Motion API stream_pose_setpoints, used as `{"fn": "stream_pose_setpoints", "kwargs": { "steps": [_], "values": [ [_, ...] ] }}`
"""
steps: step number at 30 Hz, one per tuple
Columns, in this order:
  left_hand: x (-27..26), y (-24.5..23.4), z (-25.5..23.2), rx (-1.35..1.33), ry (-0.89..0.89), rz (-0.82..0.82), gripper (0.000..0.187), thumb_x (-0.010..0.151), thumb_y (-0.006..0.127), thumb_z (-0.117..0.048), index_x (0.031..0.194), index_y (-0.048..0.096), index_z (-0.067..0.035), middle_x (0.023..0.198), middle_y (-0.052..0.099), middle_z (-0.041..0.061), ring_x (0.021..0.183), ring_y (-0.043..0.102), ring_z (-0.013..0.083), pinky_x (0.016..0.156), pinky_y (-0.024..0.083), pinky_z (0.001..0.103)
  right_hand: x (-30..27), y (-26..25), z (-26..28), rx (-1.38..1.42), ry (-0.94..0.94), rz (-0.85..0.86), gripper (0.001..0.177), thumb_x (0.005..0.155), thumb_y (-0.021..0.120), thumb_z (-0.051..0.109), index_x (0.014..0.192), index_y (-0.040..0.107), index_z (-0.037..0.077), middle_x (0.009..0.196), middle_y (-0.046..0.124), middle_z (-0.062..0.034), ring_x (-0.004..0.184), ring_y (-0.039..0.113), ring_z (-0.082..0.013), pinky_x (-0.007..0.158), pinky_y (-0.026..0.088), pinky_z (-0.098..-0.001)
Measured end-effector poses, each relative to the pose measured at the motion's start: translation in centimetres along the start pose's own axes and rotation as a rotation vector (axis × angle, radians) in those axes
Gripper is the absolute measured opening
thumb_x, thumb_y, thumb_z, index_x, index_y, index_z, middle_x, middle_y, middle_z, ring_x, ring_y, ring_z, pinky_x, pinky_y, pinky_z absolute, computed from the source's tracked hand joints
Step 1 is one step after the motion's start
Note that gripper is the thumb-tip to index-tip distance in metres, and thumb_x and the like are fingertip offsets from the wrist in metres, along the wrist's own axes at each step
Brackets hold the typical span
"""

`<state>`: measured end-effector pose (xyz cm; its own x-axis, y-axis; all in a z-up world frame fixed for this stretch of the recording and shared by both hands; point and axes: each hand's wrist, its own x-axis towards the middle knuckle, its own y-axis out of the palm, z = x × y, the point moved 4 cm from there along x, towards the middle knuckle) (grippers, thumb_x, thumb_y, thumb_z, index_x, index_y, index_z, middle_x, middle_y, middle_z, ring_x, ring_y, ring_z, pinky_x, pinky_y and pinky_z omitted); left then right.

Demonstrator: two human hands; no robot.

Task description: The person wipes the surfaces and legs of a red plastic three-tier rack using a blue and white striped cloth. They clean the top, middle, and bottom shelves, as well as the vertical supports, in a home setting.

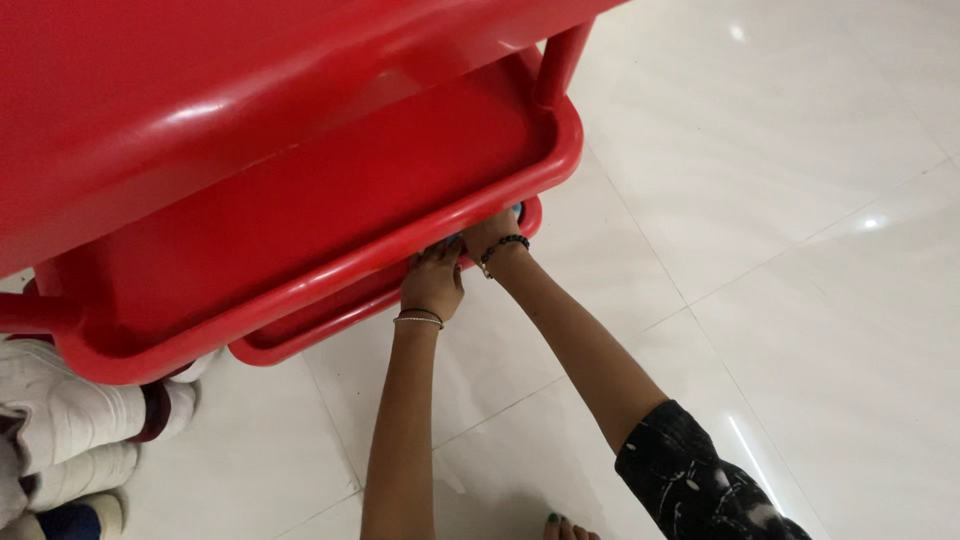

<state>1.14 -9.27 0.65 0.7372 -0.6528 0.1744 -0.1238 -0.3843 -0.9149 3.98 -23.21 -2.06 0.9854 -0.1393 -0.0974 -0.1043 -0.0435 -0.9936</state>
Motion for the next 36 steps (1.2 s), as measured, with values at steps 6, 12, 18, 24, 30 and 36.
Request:
{"fn": "stream_pose_setpoints", "kwargs": {
  "steps": [6, 12, 18, 24, 30, 36],
  "values": [
    [-0.4, 0.4, 0.4, -0.051, -0.069, 0.146, 0.061, 0.084, 0.071, -0.027, 0.140, 0.055, -0.009, 0.148, 0.052, 0.013, 0.139, 0.042, 0.0360, 0.118, 0.033, 0.045, -2.2, -3.3, -3.5, 0.195, -0.175, -0.195, 0.032, 0.081, 0.068, 0.022, 0.111, 0.075, 0.014, 0.115, 0.071, -0.0100, 0.117, 0.060, -0.0334, 0.103, 0.039, -0.0549],
    [-0.3, 0.4, -0.6, -0.196, -0.113, -0.091, 0.034, 0.095, 0.068, -0.029, 0.121, 0.068, -0.008, 0.135, 0.068, 0.014, 0.127, 0.063, 0.0342, 0.122, 0.037, 0.049, -7.7, -3.0, -6.7, 0.326, -0.166, -0.380, 0.037, 0.091, 0.059, 0.008, 0.127, 0.064, 0.011, 0.120, 0.071, -0.0113, 0.113, 0.068, -0.0294, 0.098, 0.050, -0.0462],
    [2.7, 0.8, -0.2, -0.157, -0.287, -0.136, 0.033, 0.092, 0.066, -0.023, 0.117, 0.067, -0.001, 0.114, 0.070, 0.024, 0.105, 0.066, 0.0422, 0.092, 0.052, 0.054, -9.8, -2.7, -8.9, 0.549, 0.124, -0.199, 0.062, 0.096, 0.054, 0.013, 0.154, 0.032, 0.014, 0.106, 0.071, -0.0173, 0.079, 0.069, -0.0383, 0.068, 0.055, -0.0509],
    [4.1, 0.5, -2.1, -0.126, -0.152, 0.082, 0.027, 0.086, 0.073, -0.020, 0.110, 0.069, -0.007, 0.104, 0.073, 0.020, 0.096, 0.070, 0.0392, 0.082, 0.056, 0.050, -9.7, -2.8, -8.5, 0.498, 0.137, -0.146, 0.068, 0.093, 0.055, 0.011, 0.156, 0.028, 0.014, 0.092, 0.073, -0.0155, 0.077, 0.070, -0.0374, 0.064, 0.055, -0.0514],
    [2.0, -1.0, -7.1, -0.352, -0.035, 0.209, 0.026, 0.086, 0.078, -0.025, 0.103, 0.069, -0.008, 0.095, 0.073, 0.017, 0.089, 0.070, 0.0348, 0.080, 0.057, 0.047, -11.8, -4.1, -9.2, 0.550, 0.288, -0.267, 0.031, 0.089, 0.064, 0.017, 0.120, 0.068, 0.012, 0.087, 0.075, -0.0140, 0.080, 0.072, -0.0337, 0.072, 0.057, -0.0465],
    [2.0, -5.0, -8.8, -0.470, 0.098, -0.599, 0.033, 0.099, 0.059, -0.013, 0.129, 0.064, 0.000, 0.118, 0.068, 0.024, 0.108, 0.065, 0.0405, 0.092, 0.053, 0.048, -13.8, -7.6, -10.8, 0.997, 0.464, -0.689, 0.024, 0.089, 0.066, 0.010, 0.113, 0.068, 0.004, 0.102, 0.077, -0.0145, 0.093, 0.075, -0.0272, 0.083, 0.059, -0.0354]
  ]
}}
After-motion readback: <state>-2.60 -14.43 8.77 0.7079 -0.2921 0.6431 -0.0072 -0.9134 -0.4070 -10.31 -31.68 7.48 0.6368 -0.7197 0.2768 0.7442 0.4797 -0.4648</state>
